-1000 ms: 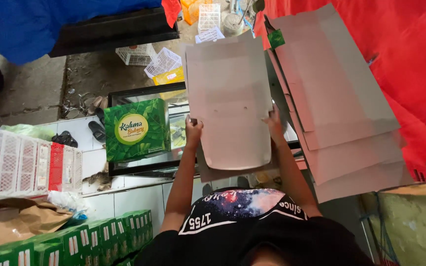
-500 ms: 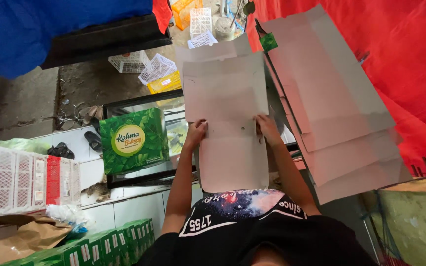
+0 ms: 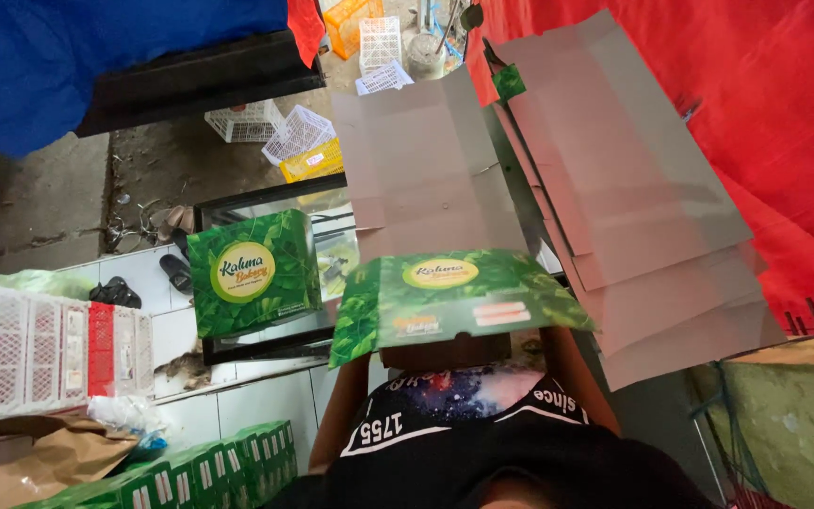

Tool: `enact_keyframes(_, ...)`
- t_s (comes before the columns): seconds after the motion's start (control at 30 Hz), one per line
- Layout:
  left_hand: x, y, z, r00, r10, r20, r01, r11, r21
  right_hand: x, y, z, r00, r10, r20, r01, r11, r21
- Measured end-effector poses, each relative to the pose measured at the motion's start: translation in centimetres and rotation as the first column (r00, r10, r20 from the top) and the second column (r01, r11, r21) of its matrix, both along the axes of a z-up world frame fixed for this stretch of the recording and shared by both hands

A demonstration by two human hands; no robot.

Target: The person folds flat cardboard sheets into open-top boxes and places green Kaluma Bakery product boxes inside them. The person repeats this process multiple times, stacking the finished boxes on a nearby surface.

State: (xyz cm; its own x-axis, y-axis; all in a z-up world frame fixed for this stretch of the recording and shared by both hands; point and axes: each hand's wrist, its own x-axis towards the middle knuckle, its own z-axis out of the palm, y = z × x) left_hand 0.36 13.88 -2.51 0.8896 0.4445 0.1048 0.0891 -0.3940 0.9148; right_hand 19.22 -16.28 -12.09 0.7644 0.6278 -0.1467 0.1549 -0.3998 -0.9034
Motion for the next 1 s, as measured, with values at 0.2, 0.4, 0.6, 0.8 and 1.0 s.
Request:
enact_keyframes(0.2,8.6,-3.6,2.2,0.986,-0.130,-0.108,0.144,0.981,0.134,1.4,2.9,7.0,1.000,-0.012,0.019,0.013,0.996,-0.093)
enact_keyframes(0.4,15.0,-5.7,-1.3,0.944,-0.251,-0.213,0.300,0.922,0.244,2.2,5.5,9.5,0.998,-0.056,0.035,0.061,0.986,-0.155)
enact_keyframes(0.6,17.0,-5.7,-10.0,0.935,-0.354,-0.030,0.334,0.905,-0.263,2.1,5.4,10.0,0.989,-0.082,-0.124,0.081,0.997,-0.013)
enact_keyframes(0.8,17.5,-5.6,-13.7,0.948,-0.317,-0.012,0.293,0.888,-0.356,0.6,5.5,4.7,0.965,-0.174,-0.198,0.171,0.985,-0.033)
enact_keyframes(1.0,17.9,-4.4,-14.7,0.936,-0.319,-0.149,0.249,0.898,-0.363,5.0,4.4,-11.4,0.762,0.047,-0.646,0.350,0.810,0.471)
